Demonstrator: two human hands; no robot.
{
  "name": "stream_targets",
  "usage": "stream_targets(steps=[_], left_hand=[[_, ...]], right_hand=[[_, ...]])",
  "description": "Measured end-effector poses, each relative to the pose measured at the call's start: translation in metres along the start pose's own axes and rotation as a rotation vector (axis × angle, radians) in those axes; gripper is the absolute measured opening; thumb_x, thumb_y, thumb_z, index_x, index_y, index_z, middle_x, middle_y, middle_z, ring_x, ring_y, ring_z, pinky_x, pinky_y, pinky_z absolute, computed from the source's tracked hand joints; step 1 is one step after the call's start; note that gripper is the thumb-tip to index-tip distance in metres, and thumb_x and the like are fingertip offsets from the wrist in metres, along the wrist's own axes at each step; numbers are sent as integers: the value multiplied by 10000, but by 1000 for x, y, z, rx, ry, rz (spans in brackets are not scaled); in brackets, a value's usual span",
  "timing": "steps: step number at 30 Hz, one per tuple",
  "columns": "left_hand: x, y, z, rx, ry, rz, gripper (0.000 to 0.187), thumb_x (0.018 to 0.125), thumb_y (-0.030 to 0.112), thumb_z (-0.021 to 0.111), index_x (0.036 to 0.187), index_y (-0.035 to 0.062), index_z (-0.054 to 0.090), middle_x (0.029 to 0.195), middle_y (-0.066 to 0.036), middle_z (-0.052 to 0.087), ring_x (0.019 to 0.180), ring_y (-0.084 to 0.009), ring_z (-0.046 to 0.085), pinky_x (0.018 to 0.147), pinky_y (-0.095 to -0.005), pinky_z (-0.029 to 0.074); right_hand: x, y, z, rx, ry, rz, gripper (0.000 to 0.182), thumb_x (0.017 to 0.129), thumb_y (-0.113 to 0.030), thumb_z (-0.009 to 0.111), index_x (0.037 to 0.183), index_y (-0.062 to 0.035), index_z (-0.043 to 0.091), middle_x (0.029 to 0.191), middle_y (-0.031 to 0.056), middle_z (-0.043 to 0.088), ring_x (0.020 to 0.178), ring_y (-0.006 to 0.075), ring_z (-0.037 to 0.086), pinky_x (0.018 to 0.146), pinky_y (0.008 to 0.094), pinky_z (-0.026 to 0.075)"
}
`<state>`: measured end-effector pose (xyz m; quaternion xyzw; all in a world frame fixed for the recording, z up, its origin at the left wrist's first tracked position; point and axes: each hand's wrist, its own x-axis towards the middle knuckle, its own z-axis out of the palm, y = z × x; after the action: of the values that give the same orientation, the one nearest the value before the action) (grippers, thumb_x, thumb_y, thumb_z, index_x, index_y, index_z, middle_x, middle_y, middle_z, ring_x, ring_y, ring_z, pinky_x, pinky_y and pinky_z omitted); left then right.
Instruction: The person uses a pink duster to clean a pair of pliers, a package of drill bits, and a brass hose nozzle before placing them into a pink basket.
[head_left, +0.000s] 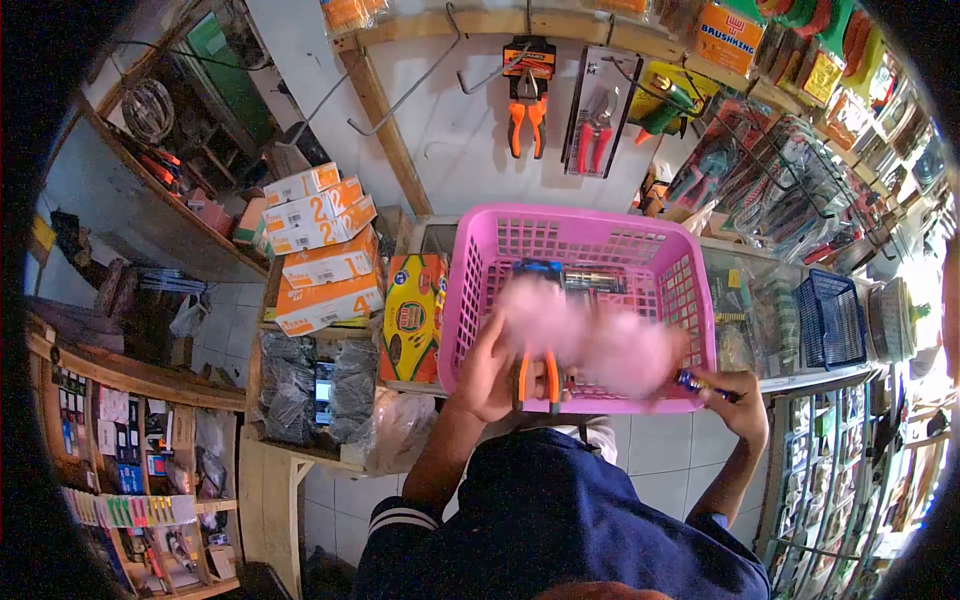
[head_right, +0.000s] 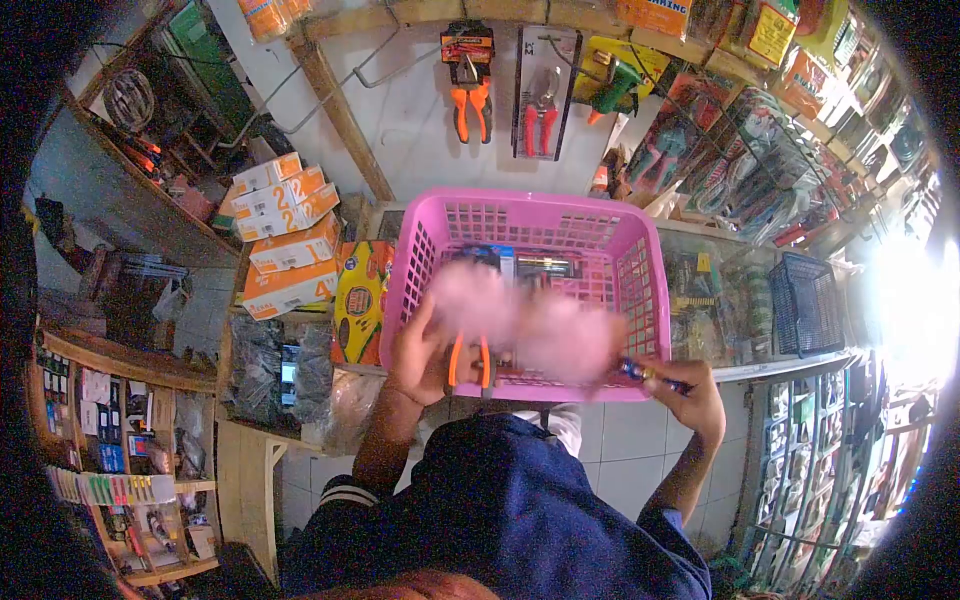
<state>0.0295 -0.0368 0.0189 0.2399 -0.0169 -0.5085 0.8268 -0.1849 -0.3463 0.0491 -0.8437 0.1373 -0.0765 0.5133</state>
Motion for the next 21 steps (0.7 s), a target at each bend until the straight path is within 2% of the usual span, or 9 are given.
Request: stream_targets(steps=[1, 4, 8, 11, 14, 16, 18, 20, 21], left_hand=[[12, -9, -22, -380, -22, 95, 699, 941, 632, 374, 1361, 77, 439, 1187, -166, 580, 1010, -369, 615, 780, -543, 540], [16, -6, -41, -278, -351, -90, 666, 943, 606, 386, 1371, 98, 439, 1288, -163, 554, 1101, -404, 577, 784, -641, 513], [13, -2, -29, -181, -313, -81, 746, 919, 680, 348, 1372, 94, 435, 1230, -184, 571, 1013, -372, 604, 701, -561, 540], [8, -1, -13, -69, -187, -23, 759, 914, 684, 362, 1369, 81, 428, 1197, -195, 572, 971, -376, 608, 681, -525, 545], [11, -3, -22, -80, -188, -46, 737, 917, 656, 404, 1367, 73, 431, 1159, -181, 584, 961, -370, 609, 682, -515, 545], [10, -5, -24, -70, -128, 12, 731, 920, 646, 410, 1370, 69, 427, 1136, -182, 592, 968, -363, 603, 703, -504, 544], [19, 8, -32, 983, -75, 150, 720, 918, 632, 423, 1350, 56, 437, 1103, -178, 609, 950, -347, 606, 760, -463, 532], [9, -1, -18, 24, -217, -36, 704, 909, 613, 444, 1331, 50, 447, 1087, -155, 623, 947, -283, 609, 852, -427, 505], [6, -1, -9, 44, -188, -41, 712, 912, 648, 405, 1324, 70, 461, 1090, -162, 624, 938, -262, 607, 854, -418, 501]], right_hand=[[0, 3, -3, 30, -56, -17, 311, 844, -75, 690, 1136, 31, 672, 874, 99, 721, 720, 97, 614, 655, 249, 497], [6, -1, 1, 16, 56, 2, 305, 849, -69, 682, 1139, 25, 673, 888, 97, 720, 723, 93, 610, 650, 248, 497], [5, -4, -3, 4, -70, 39, 298, 857, -52, 660, 1145, 25, 671, 908, 98, 717, 742, 91, 608, 663, 238, 489], [5, 3, -6, -38, -2, -55, 300, 859, -34, 643, 1151, 30, 665, 914, 95, 715, 757, 94, 609, 673, 238, 488], [10, -6, -1, -44, 168, 85, 304, 850, -64, 661, 1137, 36, 670, 896, 92, 711, 744, 100, 609, 668, 247, 492], [6, 5, -7, -18, 28, -26, 310, 846, -77, 672, 1132, 43, 670, 889, 87, 709, 722, 95, 604, 656, 244, 490], [7, -2, -7, 14, -96, -78, 308, 849, -75, 668, 1132, 46, 668, 881, 85, 708, 710, 91, 600, 652, 241, 487], [7, -5, -4, 5, 44, -4, 310, 845, -92, 688, 1129, 33, 675, 839, 83, 709, 692, 97, 608, 643, 245, 491], [8, 2, -2, -29, 83, 0, 314, 843, -106, 696, 1126, 30, 678, 830, 83, 707, 680, 95, 604, 635, 244, 489]])
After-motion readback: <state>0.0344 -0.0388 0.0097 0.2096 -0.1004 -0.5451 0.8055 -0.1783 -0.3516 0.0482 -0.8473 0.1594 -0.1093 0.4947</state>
